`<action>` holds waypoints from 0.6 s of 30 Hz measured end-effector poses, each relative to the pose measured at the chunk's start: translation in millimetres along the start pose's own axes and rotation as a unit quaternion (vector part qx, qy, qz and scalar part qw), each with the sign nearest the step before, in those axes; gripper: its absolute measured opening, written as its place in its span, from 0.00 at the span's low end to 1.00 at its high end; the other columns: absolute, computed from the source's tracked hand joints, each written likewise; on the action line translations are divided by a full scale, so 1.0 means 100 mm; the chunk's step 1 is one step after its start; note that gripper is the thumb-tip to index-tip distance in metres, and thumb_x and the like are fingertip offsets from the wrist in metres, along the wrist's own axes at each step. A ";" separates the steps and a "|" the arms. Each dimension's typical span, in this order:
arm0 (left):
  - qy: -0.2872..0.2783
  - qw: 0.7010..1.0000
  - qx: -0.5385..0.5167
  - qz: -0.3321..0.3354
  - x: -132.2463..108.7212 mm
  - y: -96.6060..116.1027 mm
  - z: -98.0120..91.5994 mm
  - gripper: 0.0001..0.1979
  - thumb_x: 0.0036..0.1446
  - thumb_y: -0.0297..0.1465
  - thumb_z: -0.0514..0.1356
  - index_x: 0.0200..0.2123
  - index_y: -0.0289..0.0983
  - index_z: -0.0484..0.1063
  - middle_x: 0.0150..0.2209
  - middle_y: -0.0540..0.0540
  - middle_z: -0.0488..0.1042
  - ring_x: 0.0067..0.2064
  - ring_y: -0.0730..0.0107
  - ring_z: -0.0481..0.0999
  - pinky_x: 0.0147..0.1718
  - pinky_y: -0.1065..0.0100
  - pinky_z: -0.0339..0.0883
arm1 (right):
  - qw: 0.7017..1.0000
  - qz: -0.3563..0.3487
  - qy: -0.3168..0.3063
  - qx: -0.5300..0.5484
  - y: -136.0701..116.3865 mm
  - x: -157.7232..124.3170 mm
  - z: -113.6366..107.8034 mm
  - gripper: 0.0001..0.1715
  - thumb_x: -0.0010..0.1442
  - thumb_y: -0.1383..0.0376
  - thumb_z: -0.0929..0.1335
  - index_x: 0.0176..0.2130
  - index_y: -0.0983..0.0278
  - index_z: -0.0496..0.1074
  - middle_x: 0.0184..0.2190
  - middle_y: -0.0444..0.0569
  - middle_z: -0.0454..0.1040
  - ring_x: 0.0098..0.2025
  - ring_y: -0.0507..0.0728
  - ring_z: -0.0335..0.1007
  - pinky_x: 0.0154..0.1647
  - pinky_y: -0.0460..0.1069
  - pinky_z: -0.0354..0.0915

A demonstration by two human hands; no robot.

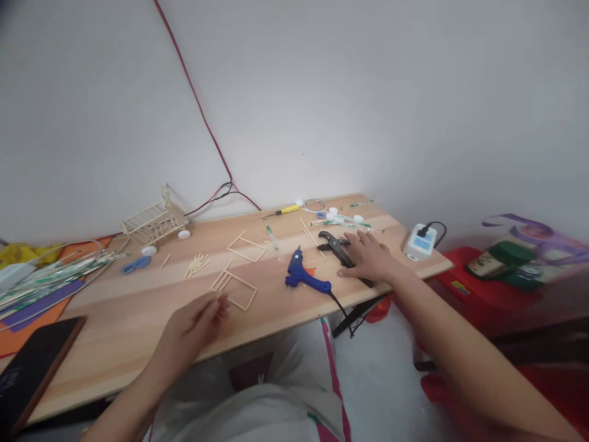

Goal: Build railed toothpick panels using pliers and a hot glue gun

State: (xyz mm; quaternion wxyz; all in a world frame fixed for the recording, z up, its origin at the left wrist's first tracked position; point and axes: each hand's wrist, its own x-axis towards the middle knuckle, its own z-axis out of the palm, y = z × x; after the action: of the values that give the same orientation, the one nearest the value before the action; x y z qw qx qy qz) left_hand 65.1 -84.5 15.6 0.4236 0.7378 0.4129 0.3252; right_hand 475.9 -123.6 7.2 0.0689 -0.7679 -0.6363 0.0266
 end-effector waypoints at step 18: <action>0.018 0.987 0.117 0.104 0.31 -0.14 0.05 0.13 0.61 0.29 0.51 0.38 0.33 0.76 0.35 0.42 0.73 0.39 0.65 0.73 0.40 0.64 0.67 | 0.856 -0.032 0.020 0.516 -0.34 -0.30 -0.23 0.36 0.62 0.46 0.51 0.62 0.59 0.55 0.51 0.64 0.69 0.51 0.66 0.70 0.45 0.59 0.65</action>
State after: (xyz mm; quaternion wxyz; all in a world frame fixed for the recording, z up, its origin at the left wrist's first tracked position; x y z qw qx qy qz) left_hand 77.9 -54.9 5.4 0.2906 0.8155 0.3763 0.3301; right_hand 440.2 -148.8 33.6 0.4690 -0.6018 -0.5540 0.3330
